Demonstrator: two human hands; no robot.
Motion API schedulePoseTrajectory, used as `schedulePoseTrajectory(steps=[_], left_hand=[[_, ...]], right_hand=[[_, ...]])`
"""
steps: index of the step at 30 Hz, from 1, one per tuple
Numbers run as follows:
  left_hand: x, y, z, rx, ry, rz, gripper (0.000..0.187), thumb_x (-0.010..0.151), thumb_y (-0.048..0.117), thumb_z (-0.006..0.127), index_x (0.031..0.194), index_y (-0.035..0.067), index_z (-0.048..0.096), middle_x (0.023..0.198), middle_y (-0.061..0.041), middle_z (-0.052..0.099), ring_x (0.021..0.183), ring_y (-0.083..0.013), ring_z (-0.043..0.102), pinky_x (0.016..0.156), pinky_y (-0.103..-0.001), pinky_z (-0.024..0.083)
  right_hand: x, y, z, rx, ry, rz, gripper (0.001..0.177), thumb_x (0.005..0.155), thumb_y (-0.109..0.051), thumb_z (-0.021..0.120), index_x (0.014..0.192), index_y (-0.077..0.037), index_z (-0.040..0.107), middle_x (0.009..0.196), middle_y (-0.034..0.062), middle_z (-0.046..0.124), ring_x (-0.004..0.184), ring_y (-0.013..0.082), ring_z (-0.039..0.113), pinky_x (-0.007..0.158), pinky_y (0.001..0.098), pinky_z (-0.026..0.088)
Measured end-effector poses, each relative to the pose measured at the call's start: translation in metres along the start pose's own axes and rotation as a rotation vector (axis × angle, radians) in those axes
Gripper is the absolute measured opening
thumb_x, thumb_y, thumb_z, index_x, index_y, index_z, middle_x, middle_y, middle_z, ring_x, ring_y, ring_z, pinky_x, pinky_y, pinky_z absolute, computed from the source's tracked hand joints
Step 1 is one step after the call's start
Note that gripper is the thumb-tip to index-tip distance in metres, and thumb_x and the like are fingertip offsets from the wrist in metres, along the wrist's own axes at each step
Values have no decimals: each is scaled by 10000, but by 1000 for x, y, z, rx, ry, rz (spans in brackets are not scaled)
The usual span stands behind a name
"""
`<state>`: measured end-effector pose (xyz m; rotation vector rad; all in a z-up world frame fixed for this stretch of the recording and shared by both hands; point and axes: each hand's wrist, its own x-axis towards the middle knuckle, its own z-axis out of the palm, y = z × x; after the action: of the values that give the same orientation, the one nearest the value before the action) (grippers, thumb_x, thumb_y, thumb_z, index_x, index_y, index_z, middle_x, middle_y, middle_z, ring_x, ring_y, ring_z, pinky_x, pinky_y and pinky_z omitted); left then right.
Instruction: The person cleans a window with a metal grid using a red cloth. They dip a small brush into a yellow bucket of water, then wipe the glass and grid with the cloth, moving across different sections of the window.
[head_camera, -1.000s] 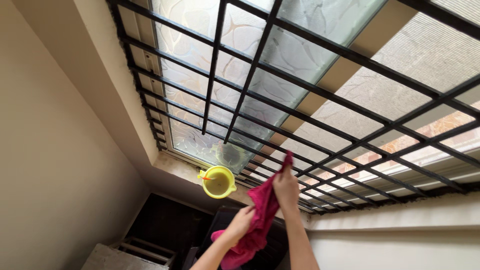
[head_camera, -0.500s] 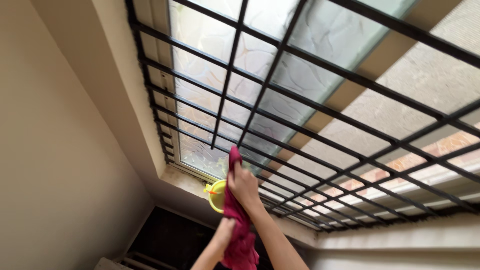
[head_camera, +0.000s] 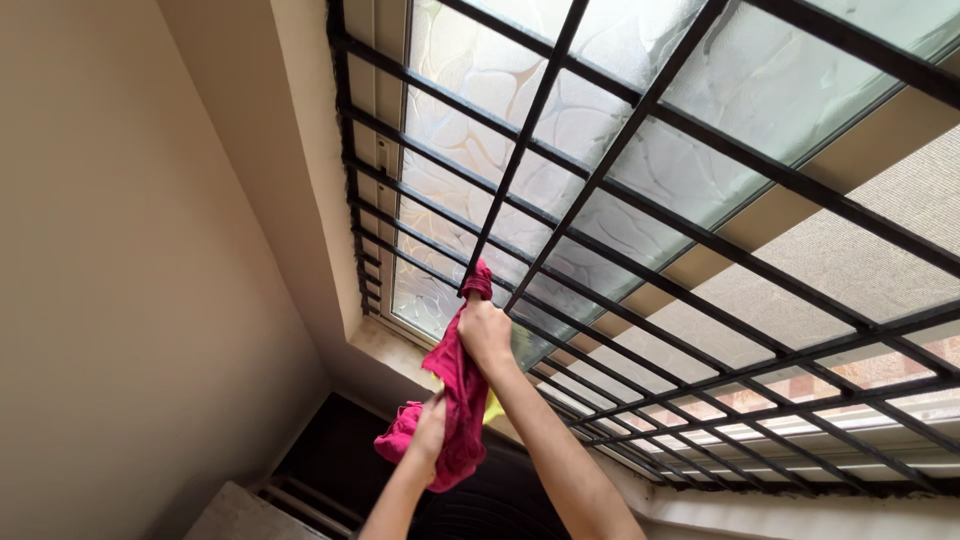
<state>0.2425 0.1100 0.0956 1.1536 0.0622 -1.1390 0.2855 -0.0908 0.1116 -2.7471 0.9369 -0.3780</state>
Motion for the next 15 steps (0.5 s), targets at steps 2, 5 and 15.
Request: schedulePoseTrajectory(steps=[2, 5, 15], left_hand=[[7, -1, -3, 17, -10, -73, 535, 977, 387, 487, 1395, 66, 585, 1218, -116, 711, 1056, -225, 680, 921, -378, 536], [22, -23, 1, 110, -75, 31, 540, 987, 374, 485, 1385, 28, 602, 1234, -117, 716, 1084, -206, 688, 956, -340, 533], [-10, -61, 12, 111, -111, -156, 504, 985, 372, 477, 1377, 73, 581, 1217, -113, 700, 1057, -202, 689, 929, -357, 556]], right_hand=[[-5, 4, -11, 3, -7, 0, 264, 967, -229, 551, 1155, -45, 572, 730, 224, 700, 655, 452, 703, 573, 578, 570], [-17, 10, -30, -76, 32, -23, 281, 934, -226, 575, 1170, -73, 581, 719, 203, 709, 655, 439, 712, 564, 575, 568], [-64, 26, -22, -77, 58, 38, 347, 914, -250, 609, 1182, -31, 577, 723, 196, 706, 656, 418, 725, 564, 540, 590]])
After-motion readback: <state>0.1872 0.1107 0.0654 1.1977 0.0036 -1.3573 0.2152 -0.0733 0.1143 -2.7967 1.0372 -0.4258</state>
